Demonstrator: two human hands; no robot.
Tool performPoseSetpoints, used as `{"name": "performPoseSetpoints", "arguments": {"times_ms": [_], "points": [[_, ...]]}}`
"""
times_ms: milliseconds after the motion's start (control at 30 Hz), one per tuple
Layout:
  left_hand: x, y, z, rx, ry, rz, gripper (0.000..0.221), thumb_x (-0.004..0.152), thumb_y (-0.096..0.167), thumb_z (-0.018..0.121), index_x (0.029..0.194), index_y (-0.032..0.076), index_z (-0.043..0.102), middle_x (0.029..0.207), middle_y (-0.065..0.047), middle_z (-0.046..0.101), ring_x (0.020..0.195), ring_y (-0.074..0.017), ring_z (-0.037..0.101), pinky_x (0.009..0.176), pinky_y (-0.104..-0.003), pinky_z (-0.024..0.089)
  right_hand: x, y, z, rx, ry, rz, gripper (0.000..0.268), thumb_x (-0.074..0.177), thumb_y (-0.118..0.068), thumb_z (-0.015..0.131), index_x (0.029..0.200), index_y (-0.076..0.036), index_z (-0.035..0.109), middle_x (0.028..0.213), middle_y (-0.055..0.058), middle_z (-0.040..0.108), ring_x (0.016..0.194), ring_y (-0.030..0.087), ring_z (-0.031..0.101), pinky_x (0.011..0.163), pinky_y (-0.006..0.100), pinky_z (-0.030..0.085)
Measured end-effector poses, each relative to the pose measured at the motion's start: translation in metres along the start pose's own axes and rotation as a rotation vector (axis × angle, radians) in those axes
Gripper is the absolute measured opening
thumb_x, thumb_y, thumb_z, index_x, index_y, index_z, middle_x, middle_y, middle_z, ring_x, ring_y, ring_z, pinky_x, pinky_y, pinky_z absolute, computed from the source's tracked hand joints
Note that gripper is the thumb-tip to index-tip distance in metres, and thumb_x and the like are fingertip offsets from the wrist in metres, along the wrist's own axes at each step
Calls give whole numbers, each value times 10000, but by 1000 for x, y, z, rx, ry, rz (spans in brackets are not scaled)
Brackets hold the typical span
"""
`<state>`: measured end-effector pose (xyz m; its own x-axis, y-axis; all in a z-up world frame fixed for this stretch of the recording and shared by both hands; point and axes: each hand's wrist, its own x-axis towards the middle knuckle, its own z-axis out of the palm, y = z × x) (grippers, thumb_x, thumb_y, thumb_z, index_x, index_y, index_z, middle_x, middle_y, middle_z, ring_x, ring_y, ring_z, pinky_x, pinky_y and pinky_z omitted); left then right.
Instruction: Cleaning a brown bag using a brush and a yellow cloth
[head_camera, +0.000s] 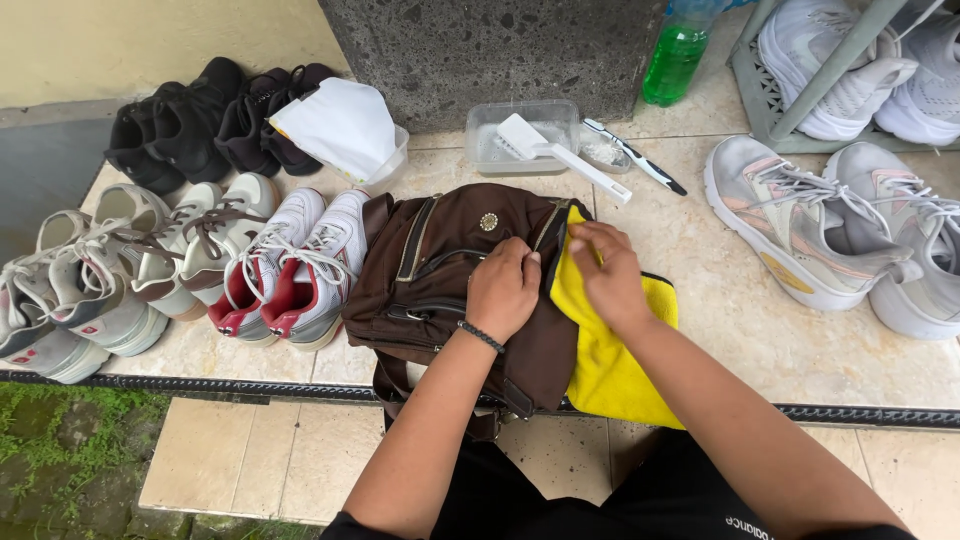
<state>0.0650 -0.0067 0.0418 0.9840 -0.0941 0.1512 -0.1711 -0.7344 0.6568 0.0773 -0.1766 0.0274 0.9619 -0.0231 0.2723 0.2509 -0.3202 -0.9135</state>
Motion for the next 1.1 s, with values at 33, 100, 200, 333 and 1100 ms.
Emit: {"name": "performPoseSetpoints", "arguments": {"times_ms": [33,100,200,333,1100], "points": [[-2,-1,0,1,-1,0,276,1008,260,457,955,33,605,888,-233,652,901,-444,678,757,-510,566,-1,-1,-1,1,1,0,241,1032,-148,609,1190,-3,719,1226,190,666,1281,379,539,1115,495,373],[-5,-1,4,0,19,45,270,1021,260,455,949,40,594,869,-212,639,883,-437,675,734,-498,566,-2,-3,-5,-304,-187,50,397,1007,-160,490,1262,99,650,1510,245,455,1430,457,345,1195,567,259],[-10,-10,18,40,67,116,225,1020,273,473,953,77,561,853,-157,605,853,-406,672,712,-471,566,19,65,11,-515,-244,115,462,938,-344,555,1317,-94,640,1566,97,314,1469,378,242,1226,597,95],[-13,-17,22,76,113,179,196,1031,266,466,965,98,541,850,-130,581,861,-384,669,718,-450,566,20,70,23,-511,-192,115,400,909,-286,580,1222,-53,664,1587,143,248,1504,398,161,1226,604,66],[5,-27,40,125,191,189,239,950,371,581,875,145,576,781,-102,640,763,-351,698,664,-457,564,-15,74,-7,-514,-341,25,262,842,-308,690,1082,-275,786,1747,72,76,1586,358,-65,1234,593,68]]}}
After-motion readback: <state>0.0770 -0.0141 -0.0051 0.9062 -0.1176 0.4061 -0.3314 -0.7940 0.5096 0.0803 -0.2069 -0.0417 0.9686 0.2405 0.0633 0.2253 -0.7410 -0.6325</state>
